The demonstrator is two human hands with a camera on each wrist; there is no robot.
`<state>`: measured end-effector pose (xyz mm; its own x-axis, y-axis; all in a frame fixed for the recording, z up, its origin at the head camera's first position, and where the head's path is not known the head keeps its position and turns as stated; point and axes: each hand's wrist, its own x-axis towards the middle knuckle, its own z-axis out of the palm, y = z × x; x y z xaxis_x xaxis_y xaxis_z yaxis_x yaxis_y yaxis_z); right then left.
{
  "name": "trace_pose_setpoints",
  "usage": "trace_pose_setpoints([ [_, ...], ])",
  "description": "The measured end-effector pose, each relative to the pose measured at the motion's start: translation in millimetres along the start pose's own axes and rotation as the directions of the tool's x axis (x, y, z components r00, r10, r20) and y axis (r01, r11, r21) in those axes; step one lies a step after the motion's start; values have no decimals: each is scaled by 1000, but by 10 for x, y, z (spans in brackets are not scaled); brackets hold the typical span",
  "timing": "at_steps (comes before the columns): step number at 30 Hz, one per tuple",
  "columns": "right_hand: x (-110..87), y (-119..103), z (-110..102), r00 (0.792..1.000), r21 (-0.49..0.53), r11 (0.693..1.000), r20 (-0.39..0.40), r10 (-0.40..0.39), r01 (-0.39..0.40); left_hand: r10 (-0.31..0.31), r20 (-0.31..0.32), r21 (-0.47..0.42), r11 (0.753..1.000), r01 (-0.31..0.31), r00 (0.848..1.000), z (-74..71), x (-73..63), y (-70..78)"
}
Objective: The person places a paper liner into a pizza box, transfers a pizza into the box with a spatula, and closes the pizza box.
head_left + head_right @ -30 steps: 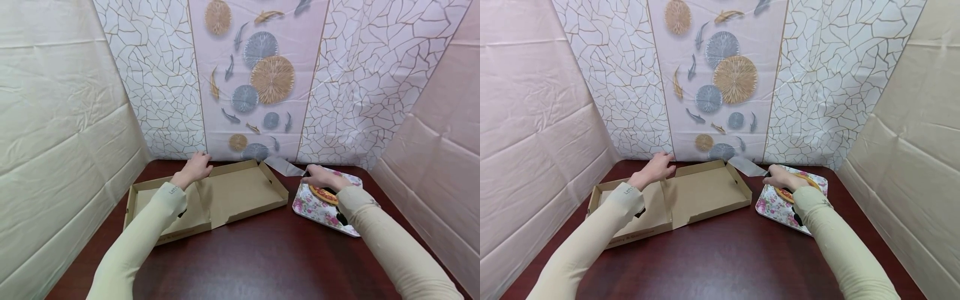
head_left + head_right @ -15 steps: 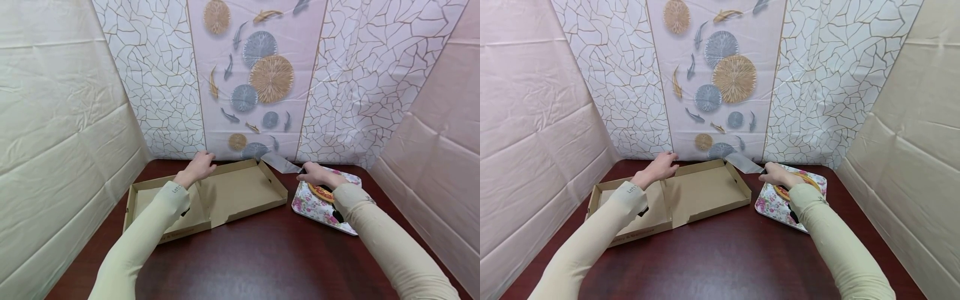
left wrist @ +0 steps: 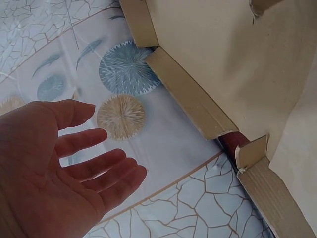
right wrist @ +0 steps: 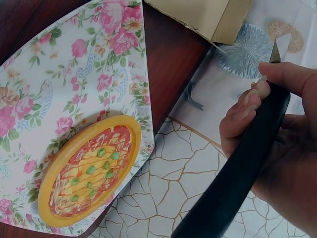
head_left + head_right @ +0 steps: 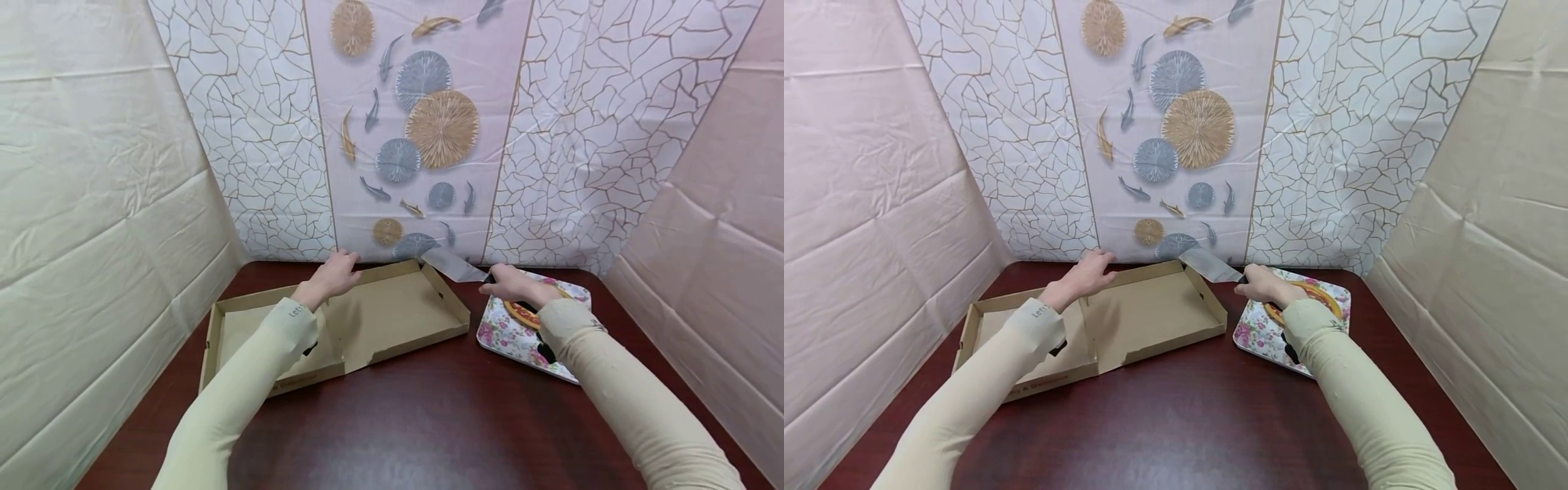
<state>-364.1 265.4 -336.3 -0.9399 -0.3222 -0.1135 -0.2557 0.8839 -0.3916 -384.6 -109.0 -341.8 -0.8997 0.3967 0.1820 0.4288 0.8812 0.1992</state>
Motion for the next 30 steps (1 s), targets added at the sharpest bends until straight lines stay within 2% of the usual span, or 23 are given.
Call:
trace_pose_setpoints([
  [11, 33, -51, -3, 1000, -18, 1000, -28, -11, 10, 40, -36, 9, 999, -39, 999, 16, 71, 62],
  [22, 60, -87, 24, 999, -28, 1000, -47, -6, 5, 56, -31, 13, 998, -56, 998, 85, 94, 160],
  [30, 50, -152, 19, 999, -12, 1000, -41, 9, -9, 29, -8, -22, 999, -29, 1000, 105, 115, 257],
])
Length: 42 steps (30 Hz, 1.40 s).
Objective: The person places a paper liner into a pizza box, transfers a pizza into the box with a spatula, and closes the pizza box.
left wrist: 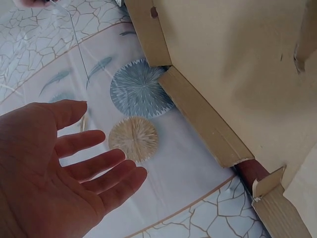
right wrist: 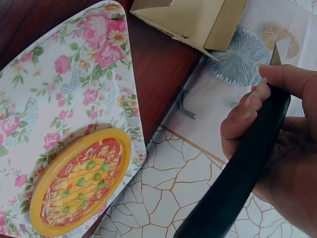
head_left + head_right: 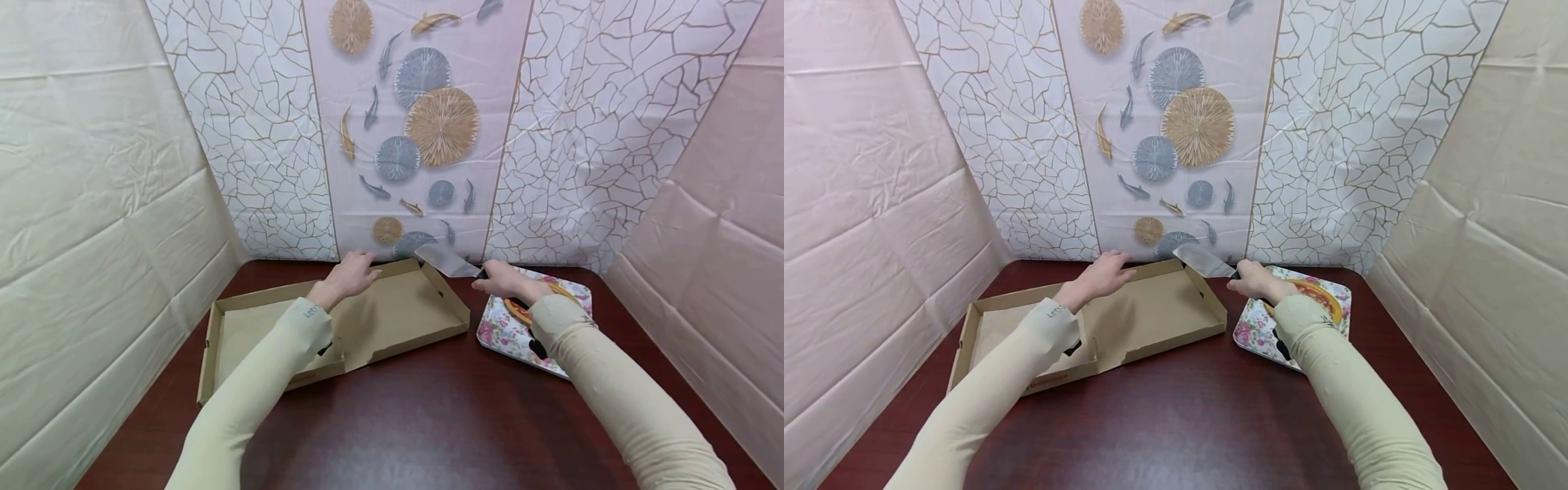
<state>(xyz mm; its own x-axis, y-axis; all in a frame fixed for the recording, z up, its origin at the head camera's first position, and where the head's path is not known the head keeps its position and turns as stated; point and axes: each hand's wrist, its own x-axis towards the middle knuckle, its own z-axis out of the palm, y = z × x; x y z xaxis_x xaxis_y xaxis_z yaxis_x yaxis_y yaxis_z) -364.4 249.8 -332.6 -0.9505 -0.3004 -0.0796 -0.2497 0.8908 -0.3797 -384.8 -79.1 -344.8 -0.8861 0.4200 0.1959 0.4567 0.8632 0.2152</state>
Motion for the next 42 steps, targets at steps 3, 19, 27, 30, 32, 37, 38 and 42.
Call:
trace_pose_setpoints([
  [3, 7, -20, 3, 1000, 8, 1000, 9, 1, -1, 6, -1, -15, 1000, -6, 1000, 19, 10, 40],
  [19, 35, -64, 27, 999, 28, 999, 25, 21, -22, -3, 23, -32, 999, 4, 1000, 113, 49, 192],
  [27, 31, -89, 19, 999, 58, 998, 29, 29, -30, -3, 29, -47, 999, 4, 1000, 145, 66, 249],
  [30, 45, -99, 27, 999, 65, 997, 24, 33, -34, 7, 21, -47, 999, -6, 1000, 161, 72, 264],
  [32, 53, -104, 33, 999, 65, 997, 22, 35, -36, 12, 20, -39, 999, -11, 1000, 174, 79, 272],
  [37, 61, -133, 44, 999, 47, 998, 4, 34, -34, 19, 16, -33, 999, -18, 1000, 216, 99, 285],
  [38, 64, -136, 46, 999, 43, 998, 3, 37, -37, 20, 17, -33, 999, -19, 1000, 224, 104, 288],
  [42, 85, -141, 48, 999, 45, 998, 13, 48, -48, 23, 23, -44, 999, -22, 999, 243, 113, 308],
])
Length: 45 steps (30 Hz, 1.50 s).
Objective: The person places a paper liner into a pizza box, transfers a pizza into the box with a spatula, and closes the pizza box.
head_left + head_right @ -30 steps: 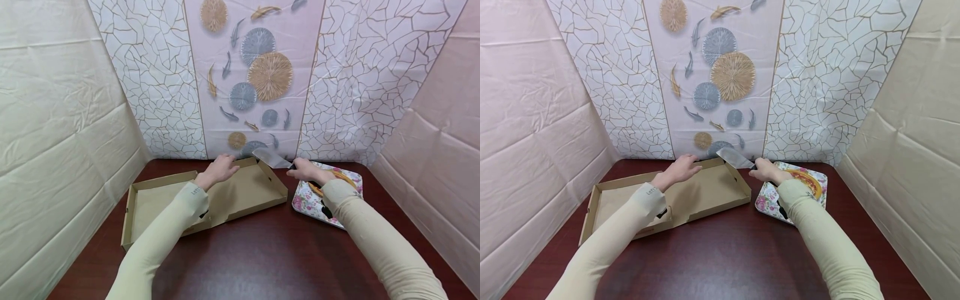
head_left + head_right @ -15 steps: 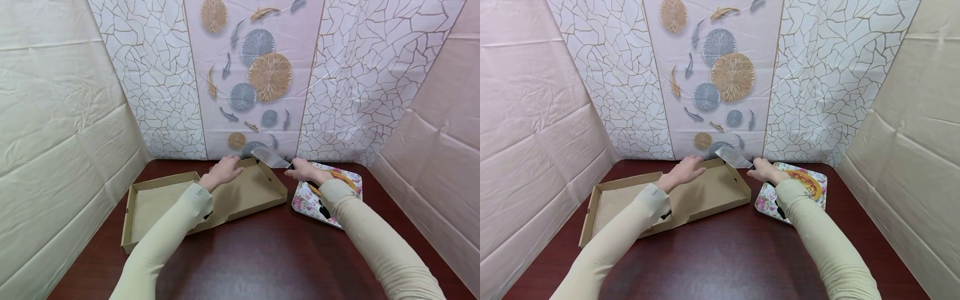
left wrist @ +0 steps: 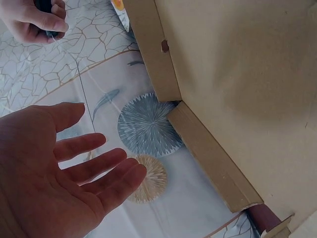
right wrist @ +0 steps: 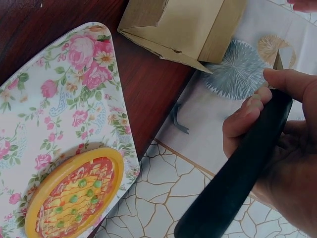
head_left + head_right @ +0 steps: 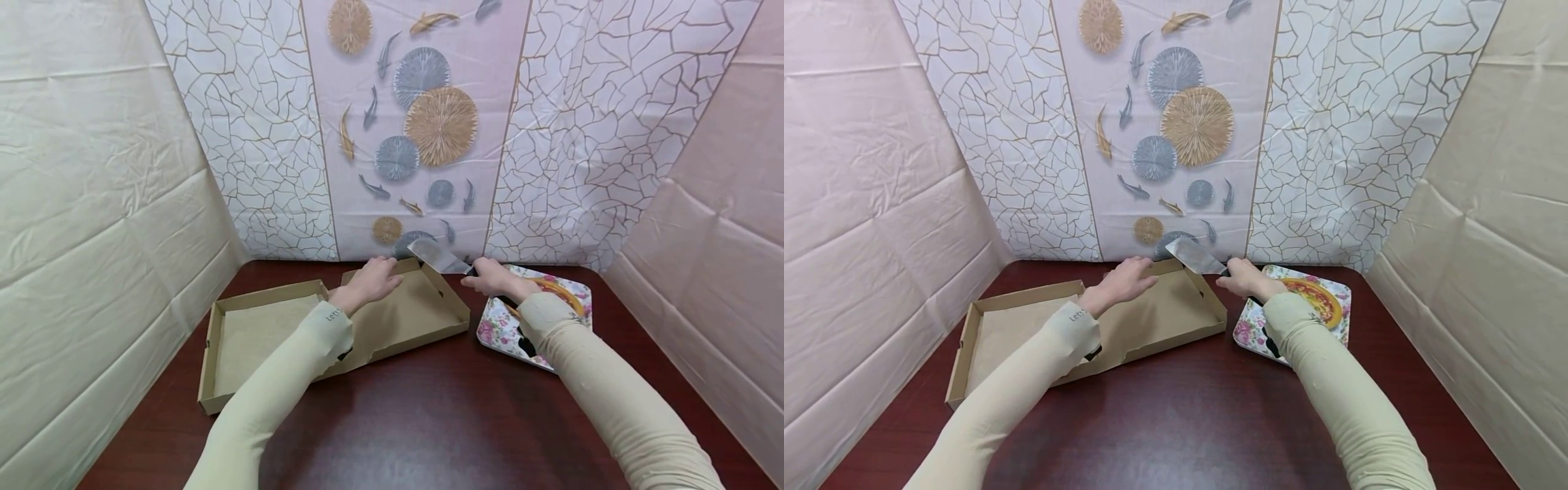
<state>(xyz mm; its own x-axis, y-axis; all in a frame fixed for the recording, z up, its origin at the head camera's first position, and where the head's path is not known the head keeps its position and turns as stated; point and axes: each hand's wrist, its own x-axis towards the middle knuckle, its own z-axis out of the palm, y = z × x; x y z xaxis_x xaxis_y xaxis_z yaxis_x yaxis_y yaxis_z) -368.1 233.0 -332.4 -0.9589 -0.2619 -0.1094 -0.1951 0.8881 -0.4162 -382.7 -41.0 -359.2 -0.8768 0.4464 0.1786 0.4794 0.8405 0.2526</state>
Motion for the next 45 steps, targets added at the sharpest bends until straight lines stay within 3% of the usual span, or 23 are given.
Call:
trace_pose_setpoints([
  [8, 26, -8, 22, 1000, 1, 1000, -8, -5, 5, 13, -10, 5, 1000, -12, 1000, 47, 28, 81],
  [26, 28, -44, 81, 998, 3, 999, -44, -48, 48, -72, -15, -51, 996, 71, 997, 126, 40, 305],
  [34, 34, -78, 100, 998, 3, 999, -30, -53, 53, -132, -12, -167, 978, 128, 991, 196, 81, 365],
  [45, 57, -105, 116, 997, -19, 998, -49, -61, 60, -103, -80, -168, 982, 88, 991, 298, 164, 511],
])
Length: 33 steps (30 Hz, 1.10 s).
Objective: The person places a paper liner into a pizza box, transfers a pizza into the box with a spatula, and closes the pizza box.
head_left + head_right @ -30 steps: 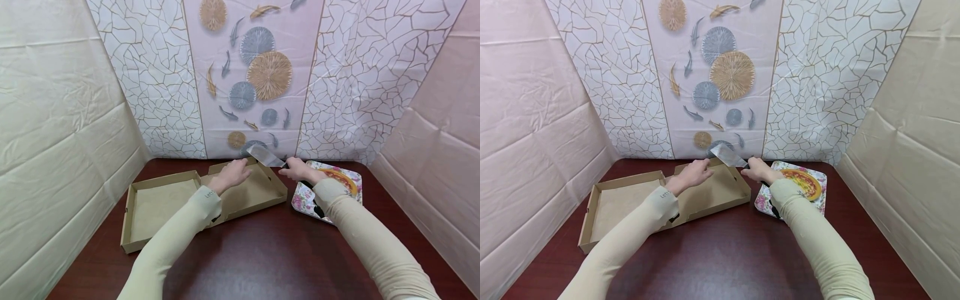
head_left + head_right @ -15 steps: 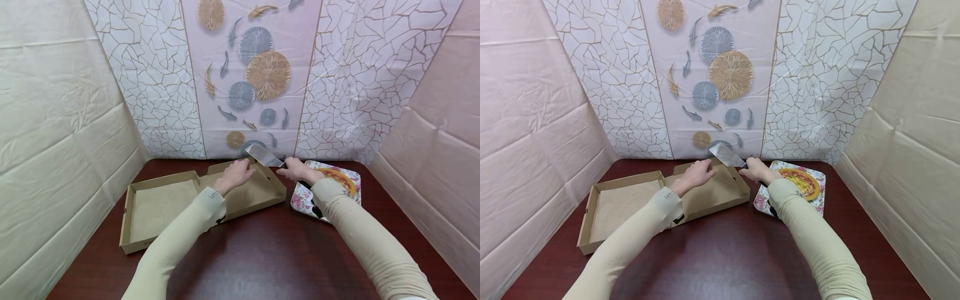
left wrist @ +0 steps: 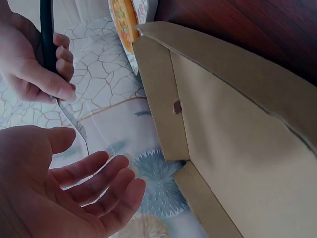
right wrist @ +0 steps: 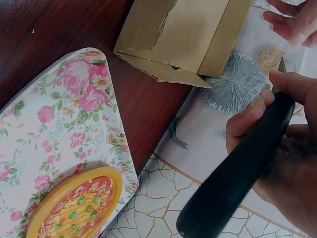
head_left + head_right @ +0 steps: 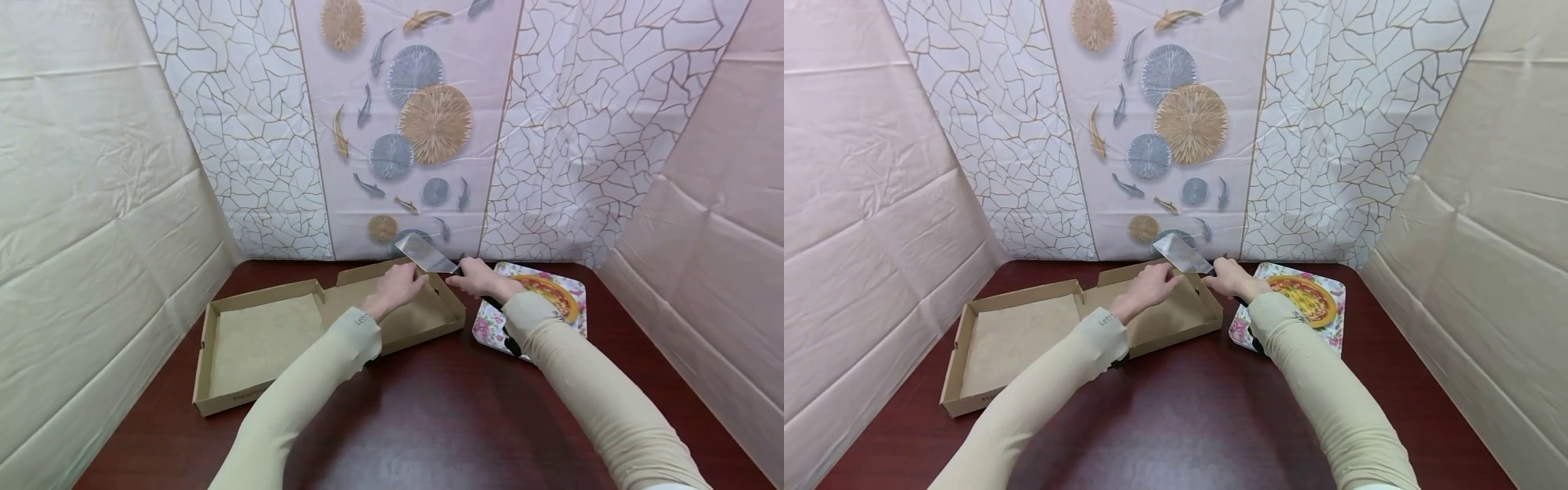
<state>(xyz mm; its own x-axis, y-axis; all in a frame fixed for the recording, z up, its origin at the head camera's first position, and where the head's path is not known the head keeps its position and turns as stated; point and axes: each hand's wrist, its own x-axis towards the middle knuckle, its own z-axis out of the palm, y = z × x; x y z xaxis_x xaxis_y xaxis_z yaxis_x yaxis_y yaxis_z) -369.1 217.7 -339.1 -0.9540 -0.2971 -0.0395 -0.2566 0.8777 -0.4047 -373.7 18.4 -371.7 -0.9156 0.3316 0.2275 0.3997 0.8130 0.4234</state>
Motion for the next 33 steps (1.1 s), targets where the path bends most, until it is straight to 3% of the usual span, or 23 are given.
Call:
trace_pose_setpoints([
  [5, 2, 3, 2, 1000, 3, 1000, 3, 6, -6, -28, -9, -91, 995, 27, 1000, 44, 20, 66],
  [9, 5, 1, 9, 1000, 3, 1000, -4, 2, -2, -95, 30, -211, 972, 100, 995, 73, 61, 113],
  [13, 9, -11, 27, 1000, -2, 1000, -1, 5, -5, -200, 41, -324, 924, 203, 979, 111, 112, 142],
  [16, 8, -27, 35, 1000, 1, 1000, -3, 14, -14, -284, 40, -431, 860, 273, 958, 149, 144, 164],
  [18, 8, -39, 35, 1000, 3, 1000, -14, 13, -13, -330, 76, -548, 775, 316, 941, 178, 162, 182],
  [23, 8, -66, 26, 999, 5, 1000, -31, 16, -16, -393, 221, -802, 448, 395, 893, 237, 199, 221],
  [25, 9, -73, 30, 1000, 4, 1000, -26, 15, -15, -419, 262, -839, 346, 419, 870, 253, 212, 230],
  [28, 2, -86, 42, 1000, 0, 1000, -19, 6, -6, -447, 304, -869, 232, 438, 841, 276, 231, 241],
  [30, -4, -96, 51, 1000, 1, 1000, -19, 7, -7, -446, 334, -881, 165, 443, 830, 284, 236, 252],
  [33, -11, -109, 61, 999, 7, 1000, -32, 1, 0, -415, 372, -891, 92, 445, 830, 273, 215, 269],
])
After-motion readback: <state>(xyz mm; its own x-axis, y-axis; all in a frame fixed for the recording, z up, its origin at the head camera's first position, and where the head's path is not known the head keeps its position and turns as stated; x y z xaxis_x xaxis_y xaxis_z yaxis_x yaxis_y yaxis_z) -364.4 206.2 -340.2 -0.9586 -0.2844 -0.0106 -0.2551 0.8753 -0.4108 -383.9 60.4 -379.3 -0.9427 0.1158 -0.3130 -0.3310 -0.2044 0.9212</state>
